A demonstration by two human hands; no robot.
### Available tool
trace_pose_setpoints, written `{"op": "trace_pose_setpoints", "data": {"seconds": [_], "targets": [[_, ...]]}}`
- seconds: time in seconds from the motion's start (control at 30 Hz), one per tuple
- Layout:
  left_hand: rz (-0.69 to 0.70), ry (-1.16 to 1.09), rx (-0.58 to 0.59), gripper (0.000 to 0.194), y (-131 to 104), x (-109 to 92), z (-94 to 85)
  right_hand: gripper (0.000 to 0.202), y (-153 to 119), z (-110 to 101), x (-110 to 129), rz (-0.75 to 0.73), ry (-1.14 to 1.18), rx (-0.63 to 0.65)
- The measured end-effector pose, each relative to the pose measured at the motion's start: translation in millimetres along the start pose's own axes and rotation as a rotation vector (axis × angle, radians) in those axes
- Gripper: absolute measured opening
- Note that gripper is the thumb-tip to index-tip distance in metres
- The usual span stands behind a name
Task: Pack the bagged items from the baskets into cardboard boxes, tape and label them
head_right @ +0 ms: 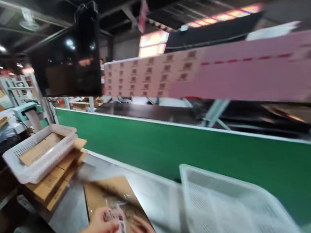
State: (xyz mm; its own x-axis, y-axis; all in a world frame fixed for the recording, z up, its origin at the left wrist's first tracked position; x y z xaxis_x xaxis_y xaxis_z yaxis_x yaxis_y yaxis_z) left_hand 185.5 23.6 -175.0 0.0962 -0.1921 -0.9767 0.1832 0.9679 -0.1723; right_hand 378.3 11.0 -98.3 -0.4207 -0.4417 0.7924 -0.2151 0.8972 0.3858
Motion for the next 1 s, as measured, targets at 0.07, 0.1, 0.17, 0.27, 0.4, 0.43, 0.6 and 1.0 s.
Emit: {"op": "trace_pose_setpoints", "data": {"seconds": [0.07,0.1,0.17,0.27,0.4,0.43,0.6,1.0], "targets": [[-0.029,-0.015,-0.006,0.056,-15.9,-15.3,-14.8,0.037,-13.1,19.4,2.3,0.201,0.288,-0.004],[-0.049,-0.009,-0.006,0.055,-20.0,-20.2,-20.4,0.043,-13.3,32.4,4.4,0.275,0.394,0.034],[-0.077,0.020,0.006,0.052,-24.7,-26.3,-27.4,0.046,-7.2,50.4,6.7,0.364,0.460,0.042],[-0.070,0.052,0.076,0.050,-30.4,-32.6,-30.5,0.041,-1.0,67.4,8.7,0.422,0.458,0.033],[-0.028,0.053,0.117,0.049,-34.9,-41.9,-33.7,0.035,-7.2,80.8,22.3,0.370,0.430,0.078],[-0.014,0.061,0.120,0.049,-34.9,-44.6,-34.1,0.033,-9.1,79.7,25.1,0.356,0.405,0.056],[0.075,0.126,0.193,0.039,-35.6,-57.9,-32.0,0.021,-9.5,68.3,37.6,0.257,0.242,0.042],[0.013,0.122,0.144,0.038,-50.7,-45.5,-33.5,0.018,-10.5,62.4,69.2,-0.246,-0.145,0.135]]}}
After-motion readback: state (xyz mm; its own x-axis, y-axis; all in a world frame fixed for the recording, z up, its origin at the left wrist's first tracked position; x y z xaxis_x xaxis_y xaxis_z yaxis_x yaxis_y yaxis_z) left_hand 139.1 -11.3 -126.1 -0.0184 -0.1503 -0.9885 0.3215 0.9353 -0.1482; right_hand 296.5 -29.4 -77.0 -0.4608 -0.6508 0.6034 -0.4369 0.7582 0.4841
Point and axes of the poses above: each hand's wrist, its own y-axis towards the middle knuckle, its own z-axis out of the palm, x = y × z, the point moved 6 cm from there along y, towards the middle knuckle, and after that the axes turned 7 degrees about x, right-handed, at the moved point
